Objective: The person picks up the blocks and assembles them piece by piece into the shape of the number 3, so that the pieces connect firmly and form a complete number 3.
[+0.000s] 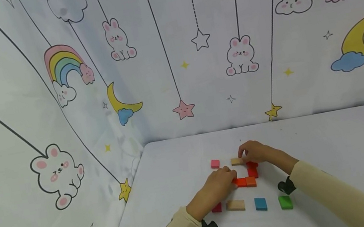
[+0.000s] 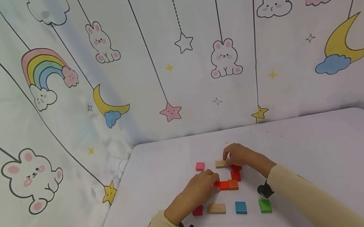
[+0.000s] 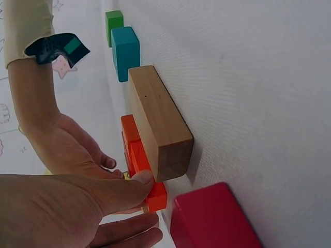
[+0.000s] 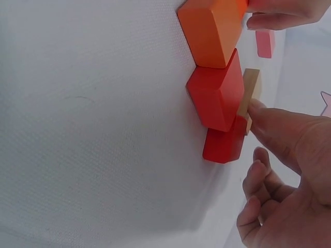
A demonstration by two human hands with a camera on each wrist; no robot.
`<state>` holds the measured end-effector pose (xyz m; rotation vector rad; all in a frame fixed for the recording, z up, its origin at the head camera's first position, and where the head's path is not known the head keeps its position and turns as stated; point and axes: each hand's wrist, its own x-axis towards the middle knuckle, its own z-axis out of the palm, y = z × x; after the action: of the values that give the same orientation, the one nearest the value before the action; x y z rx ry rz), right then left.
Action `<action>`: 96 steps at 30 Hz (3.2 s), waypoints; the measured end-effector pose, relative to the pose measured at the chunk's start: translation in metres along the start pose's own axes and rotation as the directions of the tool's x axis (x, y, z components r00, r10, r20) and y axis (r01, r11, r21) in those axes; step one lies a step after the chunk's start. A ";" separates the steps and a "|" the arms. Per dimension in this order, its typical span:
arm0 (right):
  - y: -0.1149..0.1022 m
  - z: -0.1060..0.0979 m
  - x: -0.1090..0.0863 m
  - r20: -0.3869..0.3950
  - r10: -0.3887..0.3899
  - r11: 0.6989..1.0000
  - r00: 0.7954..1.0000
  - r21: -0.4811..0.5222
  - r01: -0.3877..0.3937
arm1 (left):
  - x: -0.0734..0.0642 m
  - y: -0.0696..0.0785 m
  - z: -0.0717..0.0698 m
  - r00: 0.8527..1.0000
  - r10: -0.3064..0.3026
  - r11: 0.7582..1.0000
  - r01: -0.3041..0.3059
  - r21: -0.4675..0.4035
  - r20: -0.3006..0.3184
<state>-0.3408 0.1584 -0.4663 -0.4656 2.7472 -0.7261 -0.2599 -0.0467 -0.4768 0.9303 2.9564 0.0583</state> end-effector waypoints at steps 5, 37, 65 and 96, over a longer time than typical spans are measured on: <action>-0.001 0.000 -0.001 0.000 0.003 1.000 1.000 -0.005 -0.003 | 0.000 0.000 0.001 1.000 0.001 1.000 -0.001 -0.003 -0.006; -0.046 0.026 0.031 -0.053 -0.150 0.984 0.987 -0.100 0.144 | -0.001 -0.004 0.005 0.997 0.045 0.996 -0.039 0.084 -0.068; -0.054 0.027 0.030 -0.054 -0.190 0.959 0.980 -0.224 0.174 | -0.002 0.000 0.005 0.998 0.032 0.995 -0.027 0.097 -0.059; -0.041 0.016 0.016 -0.027 -0.177 0.955 0.984 -0.245 0.165 | -0.002 0.000 0.002 0.999 0.010 0.999 -0.008 0.047 -0.036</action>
<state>-0.3401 0.1122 -0.4612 -0.7547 2.8815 -0.4433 -0.2584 -0.0477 -0.4788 0.9587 2.9995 0.0061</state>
